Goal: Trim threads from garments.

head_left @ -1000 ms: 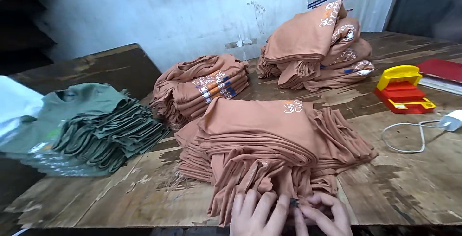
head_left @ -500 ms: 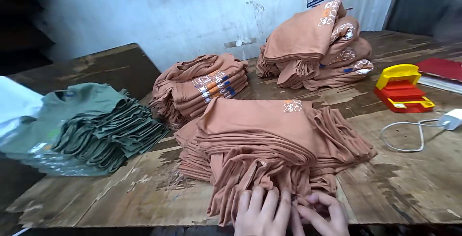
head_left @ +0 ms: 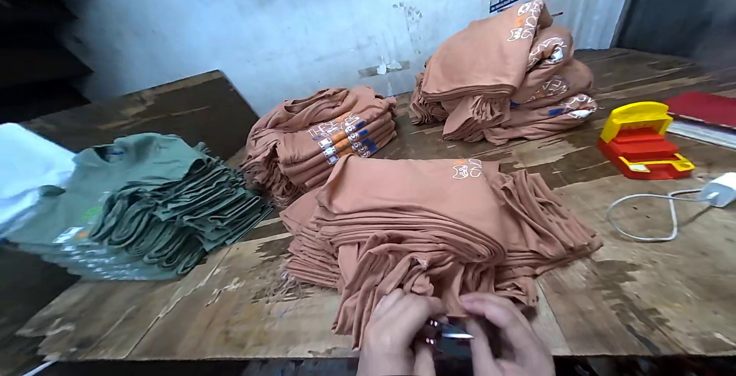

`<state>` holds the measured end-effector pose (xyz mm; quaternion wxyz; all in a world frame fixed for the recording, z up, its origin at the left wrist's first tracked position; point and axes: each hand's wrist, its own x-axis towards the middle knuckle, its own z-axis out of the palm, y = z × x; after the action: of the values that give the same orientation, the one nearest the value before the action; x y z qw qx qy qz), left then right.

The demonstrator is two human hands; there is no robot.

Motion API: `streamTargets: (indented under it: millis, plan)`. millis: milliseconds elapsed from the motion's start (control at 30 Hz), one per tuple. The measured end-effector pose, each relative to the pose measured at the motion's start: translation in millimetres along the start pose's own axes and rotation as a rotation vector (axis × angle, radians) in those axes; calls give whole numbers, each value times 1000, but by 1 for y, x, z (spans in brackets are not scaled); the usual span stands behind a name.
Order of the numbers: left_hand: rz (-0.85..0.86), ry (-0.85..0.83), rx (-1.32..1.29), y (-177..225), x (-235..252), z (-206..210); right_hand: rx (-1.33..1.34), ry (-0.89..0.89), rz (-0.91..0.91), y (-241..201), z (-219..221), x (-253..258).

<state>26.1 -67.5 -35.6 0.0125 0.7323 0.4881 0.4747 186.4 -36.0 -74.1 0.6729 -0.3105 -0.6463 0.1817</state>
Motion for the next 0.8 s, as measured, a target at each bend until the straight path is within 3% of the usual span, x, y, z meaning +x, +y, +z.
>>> streamTargets:
  millis: [67,133,200,267,333,400,500,567,700,800]
  plan:
    - [-84,-20,-86,-3,13,-6,271,38,175,-3,12,18]
    - [-190,-54,-162,-7,23,-8,340,-43,166,3,15,27]
    - [-269,-80,-226,-10,30,-10,140,-151,6,8,9,26]
    - [-311,-97,-275,-9,32,-10,-75,-95,-151,14,-3,17]
    - [-323,-116,-298,-5,31,-9,-69,19,-120,20,-15,8]
    - [-328,-108,-314,-2,32,-6,31,16,-53,22,-16,7]
    - [-353,-97,-336,-4,35,-6,-108,-85,-121,13,-5,11]
    - [-353,-103,-357,-3,34,-9,-151,6,-226,15,0,11]
    - [-148,-90,-204,2,18,-20,-99,34,-317,21,-21,-2]
    - [129,68,107,5,0,-11,-99,16,-288,19,-32,-15]
